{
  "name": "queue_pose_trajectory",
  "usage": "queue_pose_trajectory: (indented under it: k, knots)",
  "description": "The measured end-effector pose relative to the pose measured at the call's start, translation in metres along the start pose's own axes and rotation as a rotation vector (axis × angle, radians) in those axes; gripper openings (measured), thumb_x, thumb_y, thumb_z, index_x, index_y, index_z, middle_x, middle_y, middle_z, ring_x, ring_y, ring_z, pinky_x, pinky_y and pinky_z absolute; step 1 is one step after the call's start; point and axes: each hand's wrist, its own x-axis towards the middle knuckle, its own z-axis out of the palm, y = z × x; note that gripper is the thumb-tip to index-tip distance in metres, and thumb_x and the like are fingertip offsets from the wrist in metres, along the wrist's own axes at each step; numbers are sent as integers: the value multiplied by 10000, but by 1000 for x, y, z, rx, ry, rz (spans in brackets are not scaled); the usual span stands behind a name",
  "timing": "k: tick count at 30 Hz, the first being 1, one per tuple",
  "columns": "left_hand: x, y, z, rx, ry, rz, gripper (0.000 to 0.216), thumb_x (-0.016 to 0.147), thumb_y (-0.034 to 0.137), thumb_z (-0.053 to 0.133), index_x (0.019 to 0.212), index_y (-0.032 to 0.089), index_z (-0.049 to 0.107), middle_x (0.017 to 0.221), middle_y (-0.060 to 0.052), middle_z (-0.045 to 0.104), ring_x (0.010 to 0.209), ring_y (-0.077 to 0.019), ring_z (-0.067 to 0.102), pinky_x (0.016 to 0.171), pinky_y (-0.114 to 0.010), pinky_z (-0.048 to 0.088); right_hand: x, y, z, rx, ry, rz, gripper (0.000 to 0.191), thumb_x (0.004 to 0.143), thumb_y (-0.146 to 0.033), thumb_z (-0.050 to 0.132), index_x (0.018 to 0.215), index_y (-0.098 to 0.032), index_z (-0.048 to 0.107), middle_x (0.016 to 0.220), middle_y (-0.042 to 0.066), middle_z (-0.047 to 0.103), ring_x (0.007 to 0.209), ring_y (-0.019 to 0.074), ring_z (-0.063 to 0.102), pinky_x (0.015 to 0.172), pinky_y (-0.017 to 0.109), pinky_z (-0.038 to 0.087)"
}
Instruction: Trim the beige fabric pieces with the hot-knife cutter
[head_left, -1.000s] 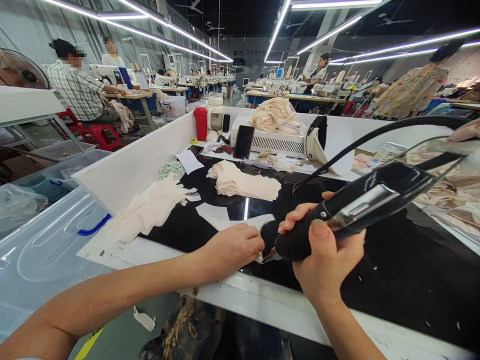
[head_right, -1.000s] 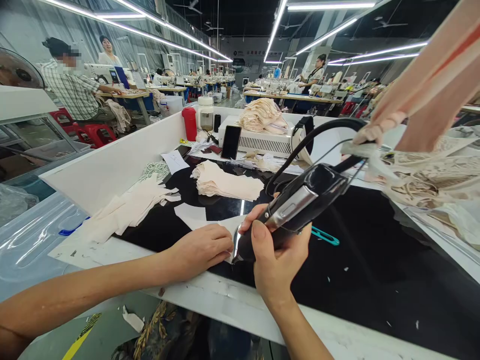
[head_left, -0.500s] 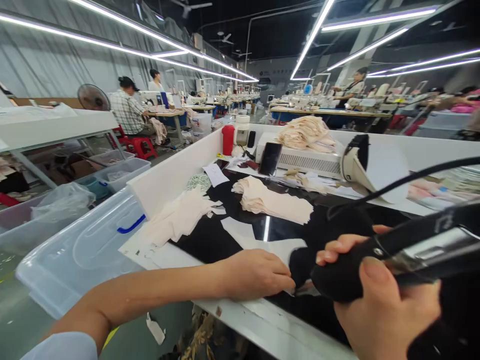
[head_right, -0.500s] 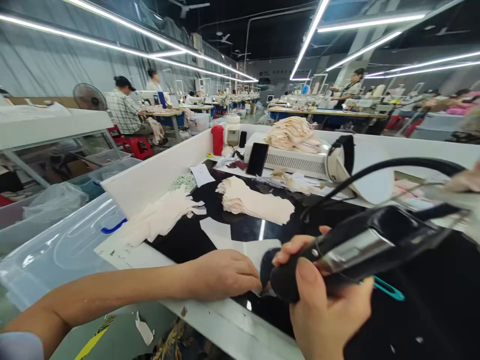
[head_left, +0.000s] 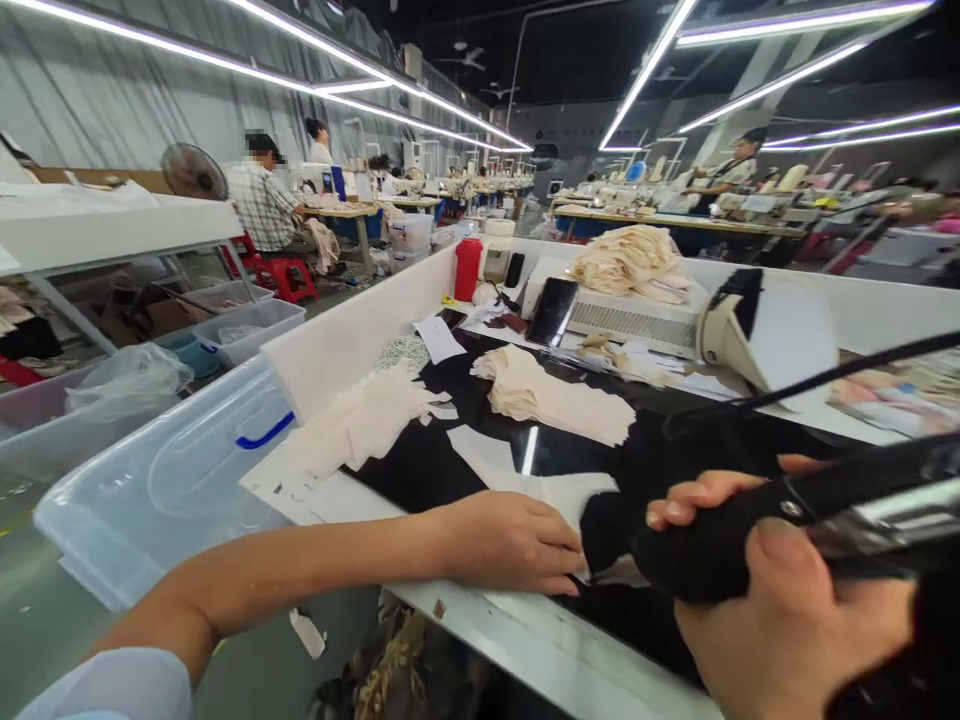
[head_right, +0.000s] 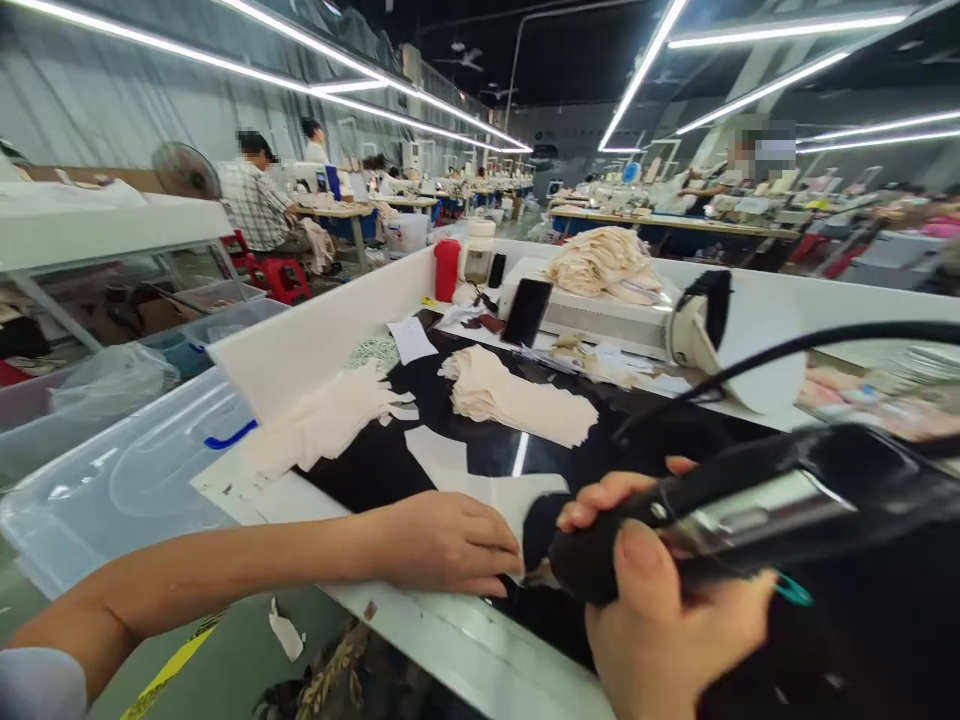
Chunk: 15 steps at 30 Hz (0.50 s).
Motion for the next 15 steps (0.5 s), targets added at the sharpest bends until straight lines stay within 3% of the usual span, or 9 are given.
queue_pose_trajectory:
  k: [6,15]
  knots:
    - [-6,-1,-4,-11,71,9,317,1151,316,511,1171,121,759,1143,-105,786,1083,-194,736,1077,-296,567,-2,-5,13,-37,-15,-65,498,776,-427,895,1147,-261,607,730,-50,684,516,147,613,495,283,551]
    - [-6,0,-8,-17,65,1,287,1147,312,521,1175,139,748,1132,-101,779,1098,-193,731,1080,-297,563,-3,-5,11,-35,-49,-82,450,828,-407,872,1177,-272,622,765,-52,679,555,140,615,520,278,555]
